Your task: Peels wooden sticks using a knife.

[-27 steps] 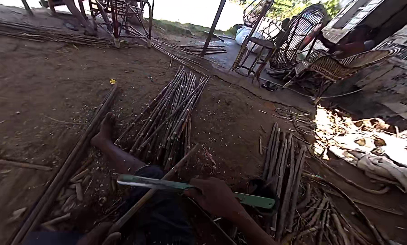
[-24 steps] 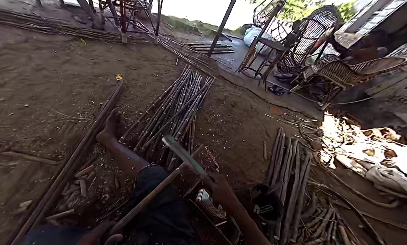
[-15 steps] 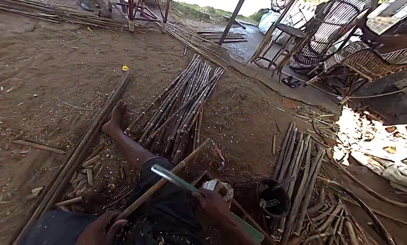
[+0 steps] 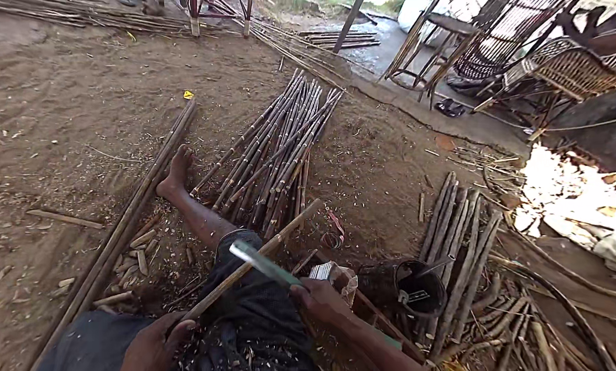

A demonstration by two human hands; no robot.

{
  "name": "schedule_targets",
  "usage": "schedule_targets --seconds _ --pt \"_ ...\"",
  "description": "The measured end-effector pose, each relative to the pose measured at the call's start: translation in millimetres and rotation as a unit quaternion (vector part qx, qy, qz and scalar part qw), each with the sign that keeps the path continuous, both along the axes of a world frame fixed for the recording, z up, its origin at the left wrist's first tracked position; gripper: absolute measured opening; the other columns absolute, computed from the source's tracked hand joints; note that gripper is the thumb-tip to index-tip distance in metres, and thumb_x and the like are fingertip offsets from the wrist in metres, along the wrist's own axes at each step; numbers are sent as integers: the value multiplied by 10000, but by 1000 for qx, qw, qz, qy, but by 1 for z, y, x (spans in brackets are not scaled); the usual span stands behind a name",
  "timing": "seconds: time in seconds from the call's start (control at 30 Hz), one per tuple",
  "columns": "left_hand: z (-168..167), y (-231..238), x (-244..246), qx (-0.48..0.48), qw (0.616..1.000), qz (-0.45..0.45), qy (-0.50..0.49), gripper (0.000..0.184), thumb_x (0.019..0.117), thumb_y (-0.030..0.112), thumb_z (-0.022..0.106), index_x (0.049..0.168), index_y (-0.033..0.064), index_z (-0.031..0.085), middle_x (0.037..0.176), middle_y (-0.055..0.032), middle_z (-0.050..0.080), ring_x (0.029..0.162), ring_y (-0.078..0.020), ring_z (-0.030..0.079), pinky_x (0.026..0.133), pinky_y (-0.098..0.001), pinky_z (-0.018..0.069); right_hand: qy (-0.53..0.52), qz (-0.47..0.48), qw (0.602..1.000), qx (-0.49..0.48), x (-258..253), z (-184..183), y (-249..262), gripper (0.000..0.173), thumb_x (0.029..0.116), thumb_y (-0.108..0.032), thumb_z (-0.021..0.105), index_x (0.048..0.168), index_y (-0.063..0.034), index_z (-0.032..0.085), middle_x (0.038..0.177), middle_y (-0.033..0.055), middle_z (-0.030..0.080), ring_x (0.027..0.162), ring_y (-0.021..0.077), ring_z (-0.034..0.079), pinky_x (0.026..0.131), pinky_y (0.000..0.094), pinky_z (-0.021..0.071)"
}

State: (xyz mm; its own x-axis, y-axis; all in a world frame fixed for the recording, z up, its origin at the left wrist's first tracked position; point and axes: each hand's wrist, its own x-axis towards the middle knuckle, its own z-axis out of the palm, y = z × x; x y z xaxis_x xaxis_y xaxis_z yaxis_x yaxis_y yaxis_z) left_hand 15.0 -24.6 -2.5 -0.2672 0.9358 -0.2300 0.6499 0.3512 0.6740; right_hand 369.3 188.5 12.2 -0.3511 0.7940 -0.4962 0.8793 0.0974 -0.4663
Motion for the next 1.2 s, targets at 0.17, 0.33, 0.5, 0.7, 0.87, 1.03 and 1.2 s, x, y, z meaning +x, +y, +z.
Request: schedule_targets --seconds 0.17,0.33,0.5,0.7,0.87,1.03,1.2 --pt "-7 2 1 -9 1000 -19 -9 549 1012 575 486 1112 102 746 911 -98 735 809 -273 710 758 -565 567 26 -187 981 48 14 -5 22 531 1062 -540 468 977 -61 680 747 123 639 664 276 642 649 501 546" --pt "-2 3 -6 -3 1000 -18 -2 492 1008 535 535 1120 104 746 904 -87 737 781 -253 705 739 -549 569 -10 -43 999 -19 -1 15 2 536 1046 -558 465 1022 -75 694 888 151 678 871 328 679 806 573 539" --pt "0 -1 16 68 994 2 84 586 969 590 576 1133 53 745 1035 -148 741 886 -330 730 775 -585 580 -10 -62 998 -14 -7 23 13 529 1053 -540 468 988 -62 685 839 150 663 807 327 671 751 570 543" --pt "-6 -9 23 86 990 14 111 584 955 595 587 1137 62 742 1020 -141 733 834 -318 726 707 -573 581 25 -163 986 31 10 14 27 584 1051 -596 447 1024 -54 662 743 165 616 621 318 615 576 521 517" --pt "9 -12 12 31 996 -7 86 536 1005 526 566 1155 38 728 1026 -166 731 882 -356 723 776 -604 573 -19 78 993 -91 -22 37 -13 554 1039 -587 459 1040 -81 683 945 158 668 915 342 665 815 604 520" --pt "24 -33 -24 -124 991 -44 8 574 1090 452 364 1128 -14 697 919 -219 713 862 -411 697 796 -667 514 93 -243 965 41 23 4 39 569 1066 -571 432 973 -53 647 662 117 577 528 256 560 512 456 495" --pt "17 -5 -2 -79 994 -68 32 553 1055 519 452 1244 52 681 1025 -191 722 923 -398 706 814 -658 535 -10 -27 1000 -2 1 4 14 475 1036 -564 492 930 -134 663 773 82 623 753 265 643 708 523 524"
